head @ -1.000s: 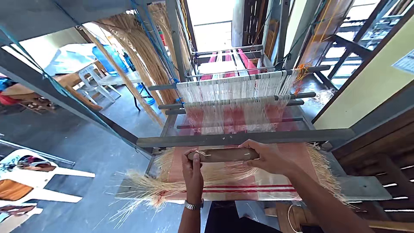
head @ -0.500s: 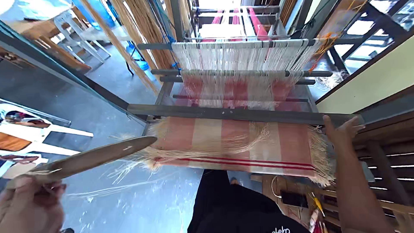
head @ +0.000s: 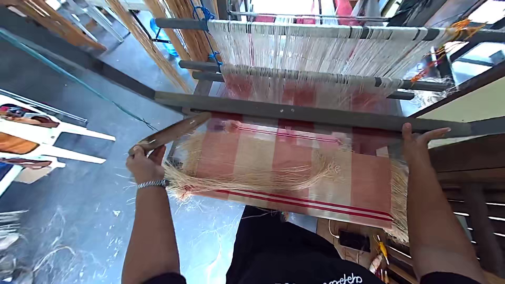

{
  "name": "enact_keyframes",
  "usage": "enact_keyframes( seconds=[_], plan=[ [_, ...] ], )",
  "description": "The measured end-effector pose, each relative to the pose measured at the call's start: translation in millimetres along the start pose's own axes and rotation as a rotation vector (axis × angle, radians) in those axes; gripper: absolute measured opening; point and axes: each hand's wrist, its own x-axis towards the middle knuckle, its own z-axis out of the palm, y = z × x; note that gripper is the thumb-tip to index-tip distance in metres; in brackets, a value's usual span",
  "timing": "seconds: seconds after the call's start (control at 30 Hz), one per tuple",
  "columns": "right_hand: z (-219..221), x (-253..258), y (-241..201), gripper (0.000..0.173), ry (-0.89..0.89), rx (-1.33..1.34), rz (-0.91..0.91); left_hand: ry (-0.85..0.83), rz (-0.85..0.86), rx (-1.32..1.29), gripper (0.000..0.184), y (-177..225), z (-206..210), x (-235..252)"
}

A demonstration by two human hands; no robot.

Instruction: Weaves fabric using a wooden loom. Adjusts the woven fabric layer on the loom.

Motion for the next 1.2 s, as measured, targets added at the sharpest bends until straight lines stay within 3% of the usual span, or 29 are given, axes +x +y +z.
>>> enact_keyframes(
  seconds=[0.2,0.37,0.57,0.67,0.8,0.87,0.97,1.0,1.07,1.2],
  plan=[
    [28.7,77.0,-11.5,0.125,0.015,-0.02,0.028,0.092,0.026,-0.014,0.044,-27.2,53.8,58.2],
    [32.7,75.8,-9.9,0.121,0.022,0.027,0.016,0.094,0.015,-0.011,0.045,-44.8,85.8,87.2],
    [39.0,76.6,-9.3,0.096,0.082,0.112,0.004,0.014,-0.039,0.027,0.043,-55.7,120.4,99.1],
    [36.4,67.9,-20.8,0.1,0.093,0.113,0.059,-0.058,-0.069,0.062,0.045,-59.1,138.2,96.3],
    [37.5,61.1,-15.1,0.117,0.201,0.206,0.172,-0.04,-0.072,0.042,0.057,-76.0,170.6,87.0],
    [32.4,55.2,-15.7,0.112,0.093,0.158,0.339,-0.2,-0.055,0.168,0.052,-80.4,183.7,73.9],
    [24.8,55.9,-17.1,0.094,-0.206,0.279,0.517,-0.815,-0.004,0.673,0.061,-62.0,185.1,61.7],
    [23.4,58.5,-15.4,0.094,-0.295,0.337,0.557,-0.907,0.024,0.796,0.064,-56.3,184.2,63.9],
    [23.5,61.7,-13.6,0.095,-0.378,0.435,0.601,-0.873,0.069,0.914,0.066,-50.6,174.5,71.0],
    [27.7,62.4,-13.3,0.094,-0.379,0.513,0.639,-0.734,0.083,1.017,0.054,-59.3,152.7,61.3]
  ],
)
